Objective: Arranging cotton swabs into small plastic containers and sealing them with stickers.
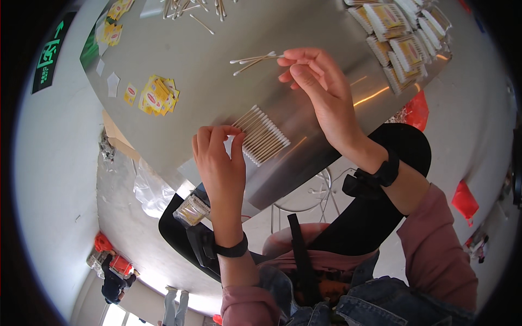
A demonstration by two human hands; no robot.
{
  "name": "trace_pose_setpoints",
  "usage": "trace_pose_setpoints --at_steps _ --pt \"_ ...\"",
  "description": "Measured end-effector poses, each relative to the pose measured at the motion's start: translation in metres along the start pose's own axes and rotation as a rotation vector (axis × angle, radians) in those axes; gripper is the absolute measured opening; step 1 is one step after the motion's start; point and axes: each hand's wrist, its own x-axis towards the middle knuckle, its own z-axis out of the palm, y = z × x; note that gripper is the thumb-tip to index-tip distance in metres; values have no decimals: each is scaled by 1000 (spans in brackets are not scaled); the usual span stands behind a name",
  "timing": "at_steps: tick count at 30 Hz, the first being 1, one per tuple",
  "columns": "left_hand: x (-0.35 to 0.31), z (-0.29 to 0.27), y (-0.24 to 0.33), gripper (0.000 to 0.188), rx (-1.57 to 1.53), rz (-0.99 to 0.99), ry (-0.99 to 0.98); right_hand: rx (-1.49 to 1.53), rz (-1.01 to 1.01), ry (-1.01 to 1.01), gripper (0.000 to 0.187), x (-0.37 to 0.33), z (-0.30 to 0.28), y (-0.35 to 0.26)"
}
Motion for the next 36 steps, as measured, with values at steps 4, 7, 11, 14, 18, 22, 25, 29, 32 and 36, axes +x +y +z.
trace_pose_setpoints --at_steps 4,7,11,14,18,22,25,29,32,36 --pt "2 -1 2 9 11 -1 -41 -86 -18 5 27 -1 0 3" --pt "4 -4 1 9 30 23 -68 -1 8 -15 24 -1 0 0" --pt "4 -7 3 8 10 37 -71 -1 6 -15 24 -1 -1 2" --pt "5 -17 9 7 -47 30 -44 -21 -5 -39 25 0 2 1" --pt "3 -26 27 6 -261 -106 -56 -68 143 -331 25 -4 6 -5" --pt "2 -28 32 12 -342 -122 -45 -154 171 -443 18 -5 7 0" --pt "0 -22 30 22 -480 -183 41 -124 197 -339 13 -3 8 1" --pt "-2 -18 28 27 -589 -258 114 -68 233 -307 10 -1 9 -1" --pt "-2 -16 25 27 -630 -279 173 -115 230 -299 8 -2 10 -2" --pt "2 -16 23 32 -697 -339 191 -380 62 -399 8 -4 7 8"
